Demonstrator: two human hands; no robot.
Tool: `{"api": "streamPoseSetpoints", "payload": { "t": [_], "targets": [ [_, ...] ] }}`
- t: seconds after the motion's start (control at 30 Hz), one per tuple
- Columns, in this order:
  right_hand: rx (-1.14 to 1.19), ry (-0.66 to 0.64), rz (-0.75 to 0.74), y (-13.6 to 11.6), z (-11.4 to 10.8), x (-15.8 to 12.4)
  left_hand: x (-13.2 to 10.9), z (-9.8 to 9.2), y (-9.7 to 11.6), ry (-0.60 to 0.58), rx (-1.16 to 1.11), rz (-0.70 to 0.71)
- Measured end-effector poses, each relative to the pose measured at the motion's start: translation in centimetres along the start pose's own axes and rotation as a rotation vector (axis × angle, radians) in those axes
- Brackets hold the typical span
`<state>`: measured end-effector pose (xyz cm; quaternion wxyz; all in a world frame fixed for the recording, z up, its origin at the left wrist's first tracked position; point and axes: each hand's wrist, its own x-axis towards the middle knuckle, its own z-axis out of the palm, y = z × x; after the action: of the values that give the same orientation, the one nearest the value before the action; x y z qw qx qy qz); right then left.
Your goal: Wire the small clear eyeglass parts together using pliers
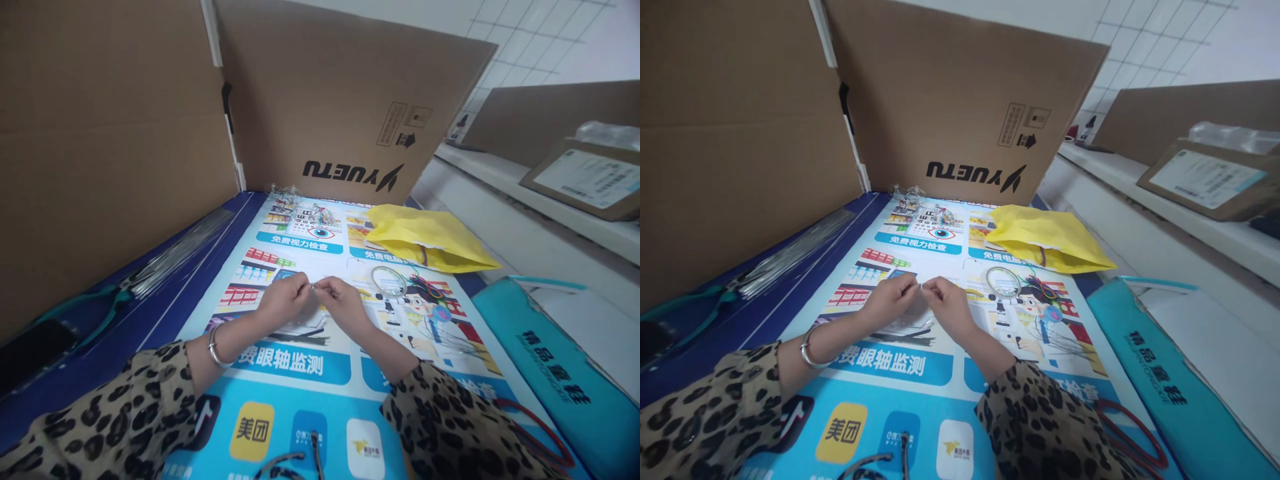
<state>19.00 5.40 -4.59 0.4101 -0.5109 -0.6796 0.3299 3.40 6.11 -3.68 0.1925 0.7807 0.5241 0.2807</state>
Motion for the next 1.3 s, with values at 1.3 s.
{"api": "streamPoseSetpoints", "payload": {
  "t": [1.3],
  "targets": [
    [0.553,0.253,0.295,-0.3,-0.1,0.2,0.4,-0.5,-1.0,0.089,-0.638,-0.161]
  ]
}}
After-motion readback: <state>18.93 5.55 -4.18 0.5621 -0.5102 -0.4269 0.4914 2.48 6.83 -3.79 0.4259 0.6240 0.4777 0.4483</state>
